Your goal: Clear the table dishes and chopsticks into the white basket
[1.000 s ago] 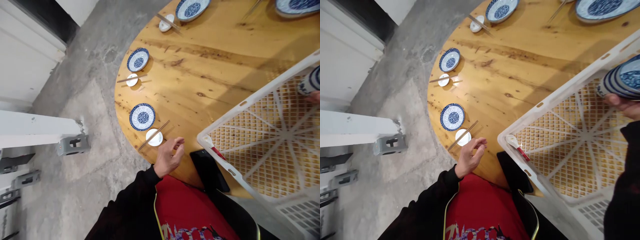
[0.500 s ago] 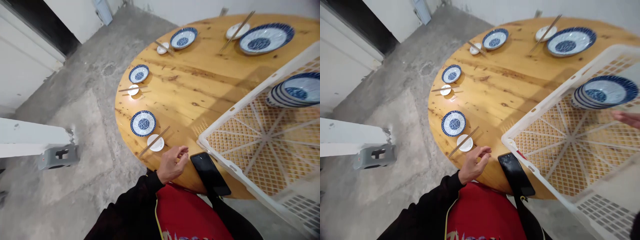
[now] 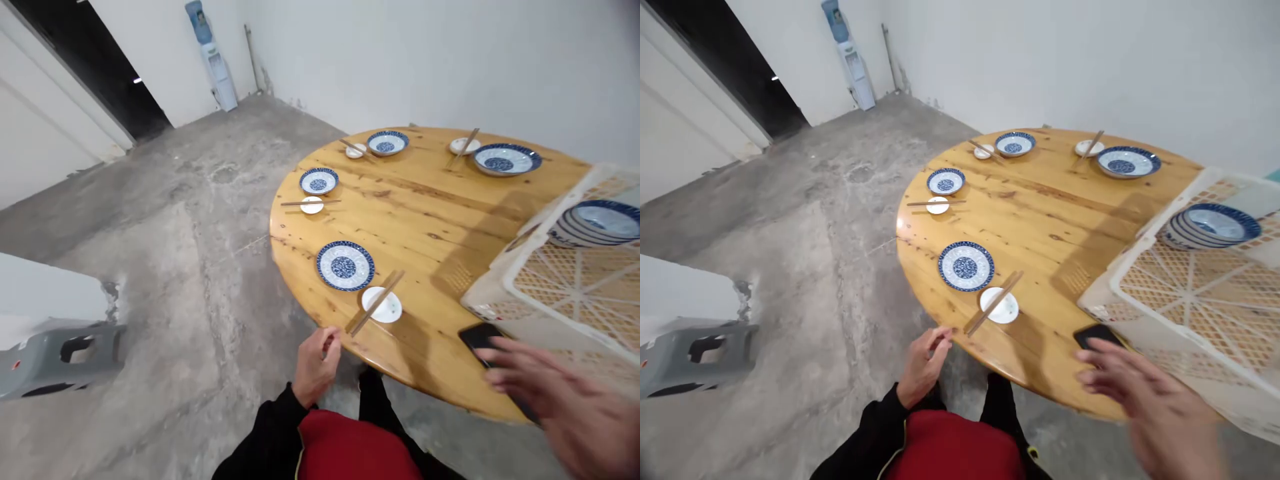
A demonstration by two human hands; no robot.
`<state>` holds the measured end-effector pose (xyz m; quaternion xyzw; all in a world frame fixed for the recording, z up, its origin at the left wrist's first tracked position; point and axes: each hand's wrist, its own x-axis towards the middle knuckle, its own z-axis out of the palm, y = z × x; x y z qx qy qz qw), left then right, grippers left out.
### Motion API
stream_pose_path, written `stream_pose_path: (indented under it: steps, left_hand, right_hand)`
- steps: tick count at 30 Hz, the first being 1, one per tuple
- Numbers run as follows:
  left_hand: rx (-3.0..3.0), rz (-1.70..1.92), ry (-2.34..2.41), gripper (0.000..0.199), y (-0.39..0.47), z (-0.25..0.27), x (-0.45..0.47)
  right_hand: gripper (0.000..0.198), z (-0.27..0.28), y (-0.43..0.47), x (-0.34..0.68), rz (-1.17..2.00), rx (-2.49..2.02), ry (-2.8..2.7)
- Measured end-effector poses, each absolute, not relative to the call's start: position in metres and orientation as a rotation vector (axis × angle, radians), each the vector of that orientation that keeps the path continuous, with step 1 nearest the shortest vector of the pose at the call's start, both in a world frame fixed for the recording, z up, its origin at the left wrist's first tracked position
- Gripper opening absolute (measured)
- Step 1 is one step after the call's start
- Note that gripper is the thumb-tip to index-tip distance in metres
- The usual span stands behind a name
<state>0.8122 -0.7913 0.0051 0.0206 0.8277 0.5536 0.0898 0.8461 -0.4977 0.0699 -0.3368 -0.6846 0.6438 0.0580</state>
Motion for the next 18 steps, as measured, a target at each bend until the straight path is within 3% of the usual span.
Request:
stream_pose_path:
  steps: [8, 12, 18]
  left_hand:
    - [-0.612, 1.768, 2.38, 0.049, -0.946, -0.017, 0.853]
    - [-0.745, 1.855, 2.292, 0.056, -0.962, -0.028, 0.85]
    - [-0.561, 1.757, 2.324, 0.05, -0.982, -0.027, 0.792]
  right_hand:
    - [0.06, 0.036, -0.719, 0.828, 2.835, -0.95, -1.984]
    - [0.055, 0.027, -0.768, 0.813, 3.034, -0.857, -2.018]
    - [0.047, 0.006, -0.811, 0.768, 3.191, -0.799, -2.047]
